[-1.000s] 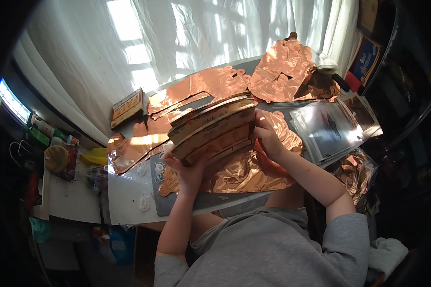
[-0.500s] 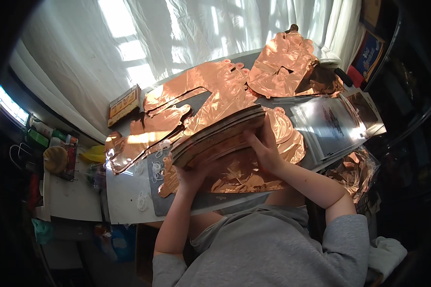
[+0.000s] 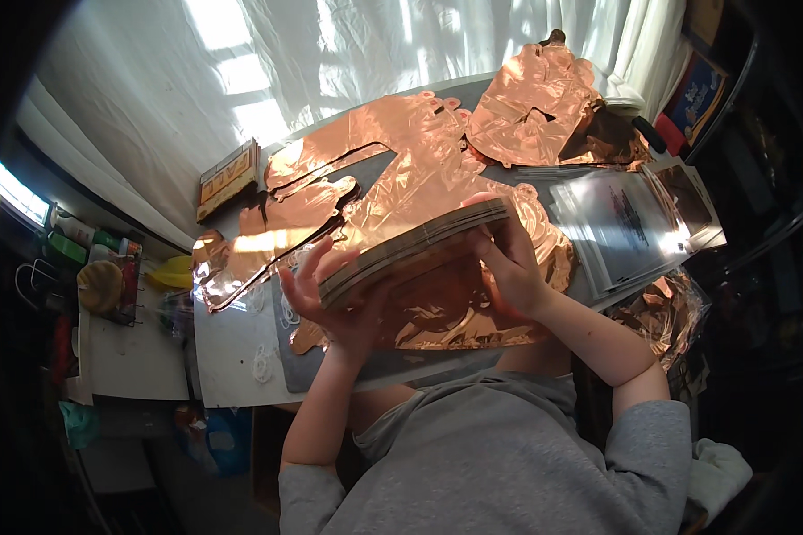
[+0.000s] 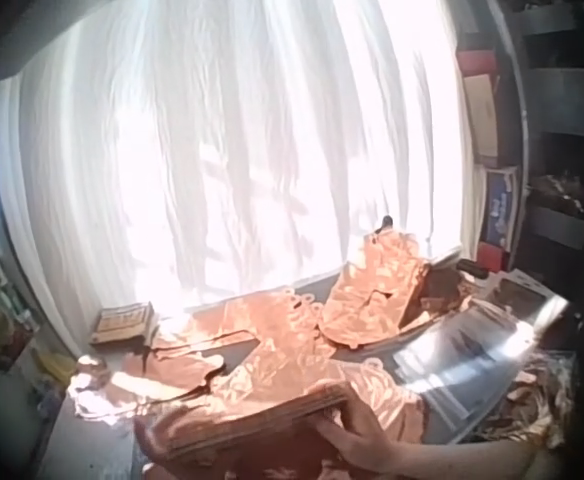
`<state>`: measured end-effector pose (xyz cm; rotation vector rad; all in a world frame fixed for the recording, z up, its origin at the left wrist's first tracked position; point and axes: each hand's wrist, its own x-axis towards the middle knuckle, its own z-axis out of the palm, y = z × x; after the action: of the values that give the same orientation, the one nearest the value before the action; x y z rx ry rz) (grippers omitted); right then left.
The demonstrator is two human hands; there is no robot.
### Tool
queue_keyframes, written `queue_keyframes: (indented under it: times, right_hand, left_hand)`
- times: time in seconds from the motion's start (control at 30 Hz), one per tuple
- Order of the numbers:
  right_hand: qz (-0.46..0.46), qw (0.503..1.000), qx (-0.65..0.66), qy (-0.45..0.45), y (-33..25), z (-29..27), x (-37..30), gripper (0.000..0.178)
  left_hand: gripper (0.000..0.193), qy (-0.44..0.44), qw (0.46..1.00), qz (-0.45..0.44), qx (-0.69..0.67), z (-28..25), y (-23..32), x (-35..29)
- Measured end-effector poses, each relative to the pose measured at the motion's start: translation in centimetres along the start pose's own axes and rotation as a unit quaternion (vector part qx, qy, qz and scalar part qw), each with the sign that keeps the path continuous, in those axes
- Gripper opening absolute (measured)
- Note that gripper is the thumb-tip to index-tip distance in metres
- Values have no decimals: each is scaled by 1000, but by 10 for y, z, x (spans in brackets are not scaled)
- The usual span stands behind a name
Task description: Organizing, folding, and packaging metallic balloons and cardstock labels into plastic sleeves.
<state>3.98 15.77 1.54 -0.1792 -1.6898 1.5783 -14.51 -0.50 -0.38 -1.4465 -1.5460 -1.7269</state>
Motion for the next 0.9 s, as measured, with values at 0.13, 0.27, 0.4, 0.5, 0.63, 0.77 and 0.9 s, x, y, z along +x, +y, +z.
queue_keyframes:
  times: [0.13,0.27,0.4,0.5,0.63,0.77,0.9]
  right_hand:
    - [49,999,21,5,0,-1,8,29]
    - [54,998,15,12,-4,2,22,28]
    - [-23,991,-111,75,-4,7,28,46]
    - [-204,907,-325,172,-24,12,35,67]
    - [-337,767,-546,-2,-50,26,32,51]
    - [-377,752,-539,-42,-47,35,38,34]
    - [-388,746,-539,-60,-53,35,41,38]
  left_hand:
    - [114,-40,994,-84,-52,-4,23,19]
    - [84,-59,998,-4,-19,-8,0,30]
    - [64,-35,999,-1,-42,-2,-18,34]
    - [62,-19,994,-11,-103,2,-24,28]
    - [63,-19,994,22,-103,7,-23,24]
    - [67,-32,995,11,-93,7,-23,24]
    - [71,-39,988,1,-146,8,-23,24]
